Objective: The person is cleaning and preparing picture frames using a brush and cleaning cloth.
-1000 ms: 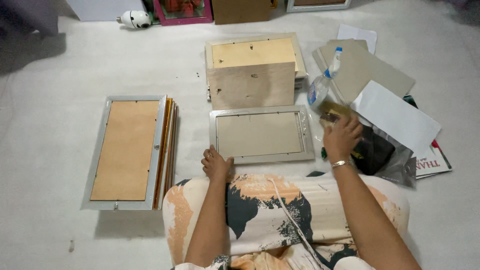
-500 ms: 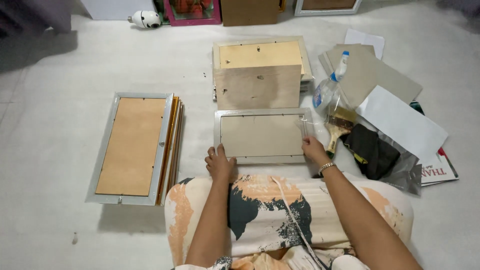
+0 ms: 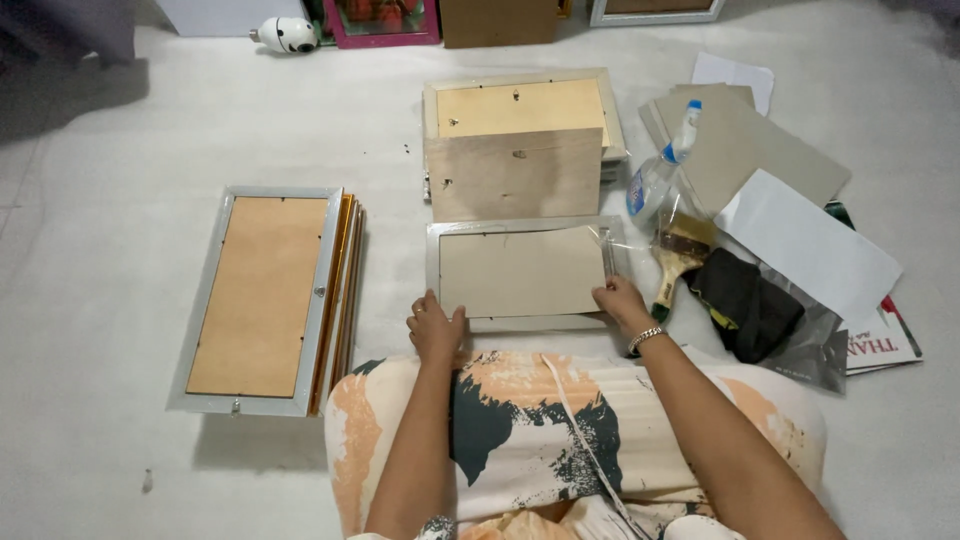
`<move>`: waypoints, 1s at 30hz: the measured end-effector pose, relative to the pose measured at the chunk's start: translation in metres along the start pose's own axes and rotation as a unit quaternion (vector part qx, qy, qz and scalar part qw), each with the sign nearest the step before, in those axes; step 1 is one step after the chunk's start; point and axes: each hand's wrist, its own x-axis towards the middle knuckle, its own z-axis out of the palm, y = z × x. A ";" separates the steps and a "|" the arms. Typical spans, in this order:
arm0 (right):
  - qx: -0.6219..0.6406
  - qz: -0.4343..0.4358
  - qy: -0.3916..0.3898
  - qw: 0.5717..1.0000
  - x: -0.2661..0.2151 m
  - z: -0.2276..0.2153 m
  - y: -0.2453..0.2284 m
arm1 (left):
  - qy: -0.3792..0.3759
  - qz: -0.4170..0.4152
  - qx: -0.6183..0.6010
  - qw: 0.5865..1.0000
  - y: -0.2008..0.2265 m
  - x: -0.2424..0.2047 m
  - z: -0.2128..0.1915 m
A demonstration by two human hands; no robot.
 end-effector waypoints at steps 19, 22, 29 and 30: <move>0.333 -0.052 0.078 0.938 -0.011 -0.096 -0.044 | 0.003 -0.102 -0.243 0.965 0.004 0.024 -0.018; 0.355 -0.044 0.102 0.928 -0.038 -0.120 -0.071 | 0.016 -0.088 -0.281 0.955 0.009 0.017 -0.026; 0.528 -0.018 0.275 0.804 -0.046 -0.219 -0.048 | 0.051 -0.063 -0.310 0.947 0.008 0.021 -0.025; 0.566 -0.018 0.314 0.762 -0.034 -0.231 -0.033 | 0.054 -0.064 -0.295 0.952 -0.004 0.037 -0.010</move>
